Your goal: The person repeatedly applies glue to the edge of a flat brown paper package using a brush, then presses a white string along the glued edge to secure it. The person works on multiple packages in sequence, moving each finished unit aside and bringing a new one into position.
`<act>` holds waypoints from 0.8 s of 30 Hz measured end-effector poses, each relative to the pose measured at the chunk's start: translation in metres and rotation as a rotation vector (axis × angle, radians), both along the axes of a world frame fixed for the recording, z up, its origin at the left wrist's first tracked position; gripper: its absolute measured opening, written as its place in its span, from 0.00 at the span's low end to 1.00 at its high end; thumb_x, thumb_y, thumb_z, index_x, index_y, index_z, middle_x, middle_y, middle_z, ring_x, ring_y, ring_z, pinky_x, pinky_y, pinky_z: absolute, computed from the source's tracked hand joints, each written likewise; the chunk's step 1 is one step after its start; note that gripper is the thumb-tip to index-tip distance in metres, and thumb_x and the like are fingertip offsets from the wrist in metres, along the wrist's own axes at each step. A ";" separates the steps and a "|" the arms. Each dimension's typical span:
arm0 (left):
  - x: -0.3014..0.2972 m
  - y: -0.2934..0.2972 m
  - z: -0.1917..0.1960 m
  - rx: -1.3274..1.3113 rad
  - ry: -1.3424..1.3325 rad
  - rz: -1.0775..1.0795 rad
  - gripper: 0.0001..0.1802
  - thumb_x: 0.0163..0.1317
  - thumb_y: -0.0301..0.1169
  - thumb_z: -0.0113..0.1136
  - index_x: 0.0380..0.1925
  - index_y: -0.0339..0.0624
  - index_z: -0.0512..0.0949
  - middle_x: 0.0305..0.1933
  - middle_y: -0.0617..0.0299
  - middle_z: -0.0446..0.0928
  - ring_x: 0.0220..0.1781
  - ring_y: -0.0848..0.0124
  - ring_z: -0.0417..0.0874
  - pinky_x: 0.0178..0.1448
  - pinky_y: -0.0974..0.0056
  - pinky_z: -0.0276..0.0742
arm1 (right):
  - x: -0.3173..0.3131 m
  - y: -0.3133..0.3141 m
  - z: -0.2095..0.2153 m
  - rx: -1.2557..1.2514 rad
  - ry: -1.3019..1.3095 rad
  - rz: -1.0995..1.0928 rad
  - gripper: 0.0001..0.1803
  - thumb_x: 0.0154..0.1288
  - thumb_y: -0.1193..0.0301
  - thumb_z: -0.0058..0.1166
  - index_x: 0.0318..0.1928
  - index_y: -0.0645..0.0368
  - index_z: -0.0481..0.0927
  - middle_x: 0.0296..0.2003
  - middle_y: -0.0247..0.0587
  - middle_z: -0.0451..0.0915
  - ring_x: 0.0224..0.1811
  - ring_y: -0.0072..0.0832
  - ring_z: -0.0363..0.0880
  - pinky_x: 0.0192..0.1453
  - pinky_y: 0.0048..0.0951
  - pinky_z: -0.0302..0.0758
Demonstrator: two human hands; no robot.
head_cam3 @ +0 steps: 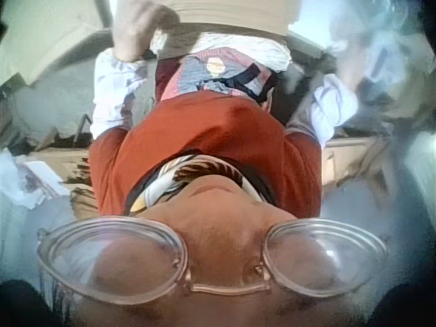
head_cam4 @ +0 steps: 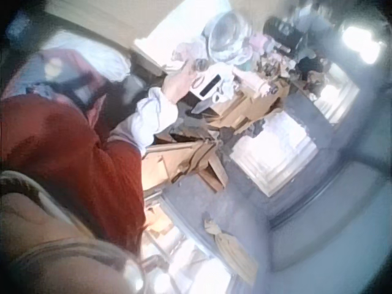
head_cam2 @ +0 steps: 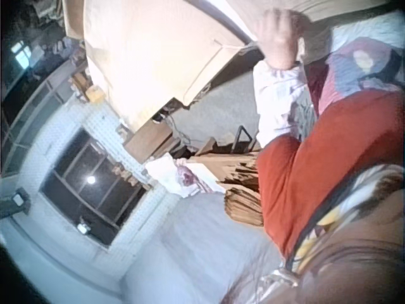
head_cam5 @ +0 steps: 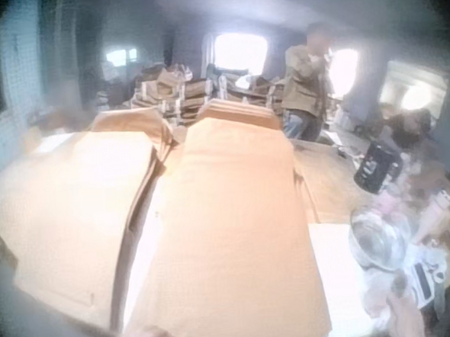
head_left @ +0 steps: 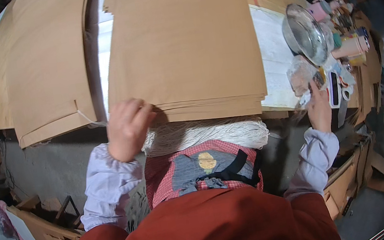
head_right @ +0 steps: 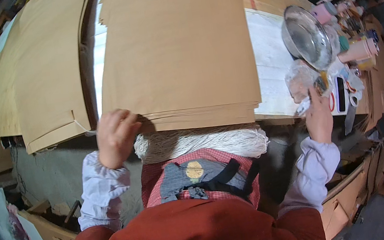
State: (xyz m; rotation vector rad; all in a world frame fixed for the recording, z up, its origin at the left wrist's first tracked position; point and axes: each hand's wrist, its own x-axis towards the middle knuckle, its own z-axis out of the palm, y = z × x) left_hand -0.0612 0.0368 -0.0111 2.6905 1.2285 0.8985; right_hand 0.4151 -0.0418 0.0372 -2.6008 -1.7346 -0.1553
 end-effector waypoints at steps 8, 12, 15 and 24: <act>0.056 -0.054 -0.026 -0.340 -0.012 -0.389 0.11 0.46 0.25 0.67 0.32 0.39 0.79 0.28 0.57 0.74 0.30 0.56 0.76 0.32 0.55 0.71 | 0.072 0.025 0.008 0.925 0.630 0.080 0.07 0.63 0.72 0.62 0.34 0.64 0.81 0.26 0.34 0.80 0.26 0.17 0.74 0.30 0.25 0.70; 0.055 -0.069 -0.067 -0.358 0.124 -0.254 0.07 0.50 0.28 0.62 0.31 0.41 0.80 0.27 0.58 0.75 0.30 0.56 0.77 0.35 0.53 0.74 | 0.102 0.109 0.006 0.818 1.058 -0.080 0.09 0.62 0.72 0.63 0.35 0.66 0.81 0.24 0.37 0.81 0.21 0.19 0.77 0.24 0.22 0.70; 0.048 -0.074 -0.079 -0.373 0.130 -0.232 0.08 0.50 0.29 0.61 0.31 0.41 0.81 0.27 0.58 0.76 0.30 0.56 0.78 0.35 0.54 0.75 | 0.117 0.145 -0.018 0.642 0.963 -0.150 0.11 0.61 0.70 0.64 0.34 0.68 0.81 0.22 0.38 0.81 0.19 0.20 0.77 0.22 0.22 0.70; 0.047 -0.078 -0.047 -0.374 0.077 -0.134 0.10 0.43 0.24 0.66 0.29 0.42 0.83 0.29 0.57 0.79 0.31 0.56 0.79 0.34 0.55 0.74 | 0.139 0.125 0.004 0.745 1.007 -0.174 0.16 0.62 0.64 0.64 0.31 0.67 0.79 0.21 0.37 0.81 0.17 0.18 0.74 0.20 0.21 0.69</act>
